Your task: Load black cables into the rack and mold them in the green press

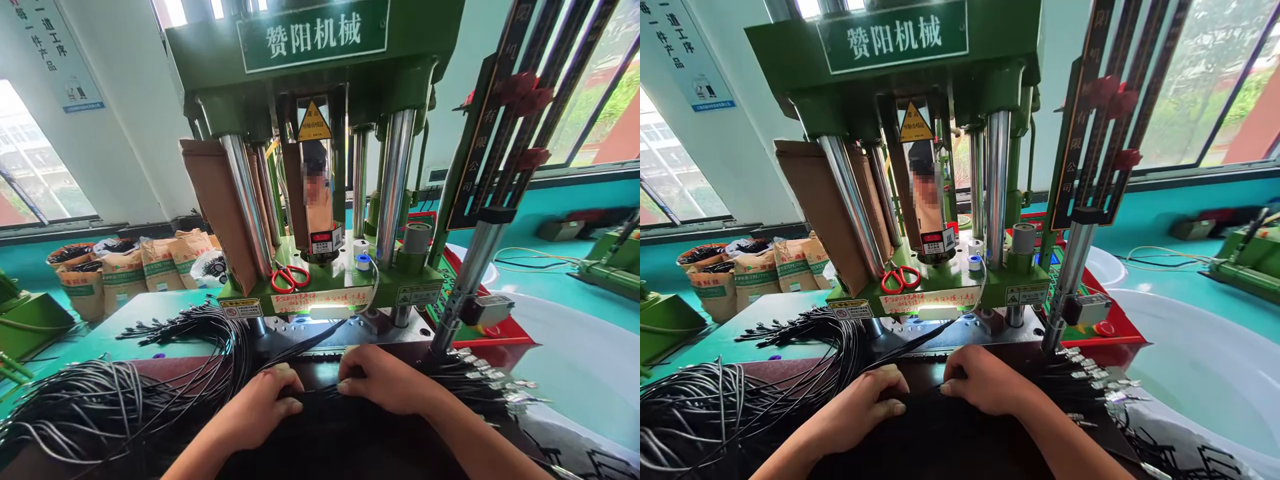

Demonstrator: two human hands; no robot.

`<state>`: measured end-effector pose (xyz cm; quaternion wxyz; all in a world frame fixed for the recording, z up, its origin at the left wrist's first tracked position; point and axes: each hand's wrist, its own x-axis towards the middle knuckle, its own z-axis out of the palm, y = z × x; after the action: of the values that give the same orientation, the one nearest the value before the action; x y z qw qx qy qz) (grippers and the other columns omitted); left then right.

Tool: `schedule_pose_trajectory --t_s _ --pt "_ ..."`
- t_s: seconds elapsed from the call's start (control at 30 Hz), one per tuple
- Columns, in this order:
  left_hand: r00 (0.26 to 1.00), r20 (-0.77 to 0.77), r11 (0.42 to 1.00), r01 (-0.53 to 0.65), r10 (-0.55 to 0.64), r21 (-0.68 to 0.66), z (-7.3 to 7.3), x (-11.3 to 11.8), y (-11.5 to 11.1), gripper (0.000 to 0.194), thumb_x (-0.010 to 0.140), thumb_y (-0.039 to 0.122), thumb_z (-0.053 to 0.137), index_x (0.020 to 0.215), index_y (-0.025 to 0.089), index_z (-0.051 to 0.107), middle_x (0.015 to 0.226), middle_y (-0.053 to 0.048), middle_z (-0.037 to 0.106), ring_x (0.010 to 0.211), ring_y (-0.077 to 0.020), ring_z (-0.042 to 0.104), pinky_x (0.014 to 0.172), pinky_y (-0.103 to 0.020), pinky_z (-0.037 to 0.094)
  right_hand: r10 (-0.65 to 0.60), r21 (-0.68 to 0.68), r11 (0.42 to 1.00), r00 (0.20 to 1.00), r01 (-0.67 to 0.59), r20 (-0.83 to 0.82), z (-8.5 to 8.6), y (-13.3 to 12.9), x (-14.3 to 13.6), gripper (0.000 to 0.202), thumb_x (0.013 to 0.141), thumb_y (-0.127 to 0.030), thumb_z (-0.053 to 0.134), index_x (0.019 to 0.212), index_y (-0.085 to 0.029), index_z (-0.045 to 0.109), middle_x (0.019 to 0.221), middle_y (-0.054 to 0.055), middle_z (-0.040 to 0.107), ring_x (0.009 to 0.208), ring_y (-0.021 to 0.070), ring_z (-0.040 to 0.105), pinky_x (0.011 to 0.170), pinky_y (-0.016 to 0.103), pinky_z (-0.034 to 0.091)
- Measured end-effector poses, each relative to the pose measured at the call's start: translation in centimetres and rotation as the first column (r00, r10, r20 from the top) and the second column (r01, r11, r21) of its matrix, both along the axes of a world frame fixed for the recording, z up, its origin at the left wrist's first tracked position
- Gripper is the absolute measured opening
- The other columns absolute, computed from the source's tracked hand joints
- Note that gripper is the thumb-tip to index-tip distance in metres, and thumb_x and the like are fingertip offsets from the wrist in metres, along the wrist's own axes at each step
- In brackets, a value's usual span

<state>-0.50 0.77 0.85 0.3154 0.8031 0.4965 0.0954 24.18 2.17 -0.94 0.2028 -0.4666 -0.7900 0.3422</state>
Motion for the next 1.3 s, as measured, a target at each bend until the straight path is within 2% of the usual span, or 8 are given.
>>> schedule_pose_trajectory --t_s 0.27,0.47,0.6,0.77,0.87,0.97,1.13,1.3 --pt "0.997 0.052 0.999 -0.052 0.051 0.016 -0.4 0.0 -0.3 0.011 0.076 0.021 0.057 0.086 0.023 0.057 0.089 0.004 0.059 0.086 -0.0142 0.053 0.076 -0.025 0.036 -0.044 0.155 0.987 0.999 0.046 -0.012 -0.6 -0.3 -0.6 0.006 0.085 -0.021 0.057 0.084 -0.018 0.063 0.085 0.001 0.064 0.083 0.0176 0.057 0.075 0.029 0.041" --pt "0.993 0.082 0.996 -0.085 0.086 -0.019 -0.6 0.1 -0.4 0.011 0.077 0.021 0.055 0.088 0.023 0.056 0.089 0.003 0.061 0.088 -0.0153 0.054 0.076 -0.026 0.036 -0.022 0.128 0.992 1.000 0.020 0.007 -0.5 -0.6 -0.7 0.015 0.089 -0.022 0.054 0.097 -0.020 0.067 0.093 0.003 0.066 0.091 0.0192 0.059 0.082 0.031 0.042" --pt "0.989 0.102 0.994 -0.110 0.110 -0.004 -0.6 0.1 -0.4 0.010 0.079 0.022 0.054 0.089 0.023 0.055 0.089 0.004 0.060 0.088 -0.0151 0.053 0.077 -0.026 0.036 0.030 0.111 0.993 0.997 -0.037 0.065 -0.3 -0.8 -0.6 0.019 0.092 -0.025 0.051 0.092 -0.022 0.070 0.088 0.002 0.066 0.086 0.0194 0.059 0.078 0.031 0.042" --pt "0.987 0.120 0.994 -0.109 0.108 0.004 -0.7 0.0 -0.6 0.009 0.084 0.023 0.049 0.091 0.024 0.054 0.087 0.003 0.061 0.085 -0.0150 0.054 0.076 -0.026 0.037 0.009 0.116 0.993 0.997 -0.017 0.071 -0.3 -0.7 -0.8 0.010 0.087 -0.024 0.060 0.092 -0.020 0.067 0.092 0.003 0.064 0.090 0.0198 0.058 0.079 0.030 0.042" --pt "0.989 0.109 0.994 -0.105 0.102 0.015 -0.9 -0.1 -0.7 0.016 0.087 0.027 0.046 0.101 0.024 0.055 0.099 0.001 0.063 0.095 -0.0169 0.056 0.083 -0.027 0.037 0.016 0.188 0.982 0.996 -0.031 0.083 -0.6 -0.6 -1.1 0.010 0.089 -0.020 0.055 0.085 -0.018 0.063 0.090 0.003 0.060 0.087 0.0192 0.056 0.077 0.030 0.042" --pt "0.990 0.122 0.998 -0.070 0.069 0.000 -1.0 -0.2 -0.8 0.025 0.084 0.028 0.053 0.109 0.026 0.054 0.110 0.000 0.063 0.103 -0.0181 0.055 0.089 -0.027 0.036 0.011 0.219 0.975 0.993 -0.036 0.116 -1.1 -0.7 -1.3 0.011 0.091 -0.018 0.050 0.090 -0.017 0.061 0.093 0.006 0.062 0.089 0.0211 0.057 0.081 0.033 0.042" --pt "0.989 0.133 0.998 -0.056 0.060 -0.034 -0.8 -0.2 -0.8 0.021 0.076 0.024 0.060 0.096 0.024 0.055 0.094 0.002 0.064 0.089 -0.0170 0.056 0.079 -0.025 0.039 0.004 0.195 0.980 0.988 -0.035 0.157 -1.2 -0.9 -1.5 0.017 0.094 -0.022 0.044 0.095 -0.017 0.060 0.092 0.006 0.066 0.089 0.0227 0.060 0.081 0.034 0.042" --pt "0.992 0.069 0.995 -0.101 0.101 -0.003 -0.7 0.0 -0.8 0.022 0.079 0.026 0.055 0.100 0.022 0.055 0.102 -0.002 0.064 0.095 -0.0199 0.055 0.082 -0.028 0.039 -0.006 0.187 0.982 0.989 -0.022 0.148 -0.9 -0.9 -1.5 0.017 0.095 -0.025 0.044 0.094 -0.018 0.060 0.089 0.006 0.067 0.087 0.0219 0.060 0.078 0.032 0.042"
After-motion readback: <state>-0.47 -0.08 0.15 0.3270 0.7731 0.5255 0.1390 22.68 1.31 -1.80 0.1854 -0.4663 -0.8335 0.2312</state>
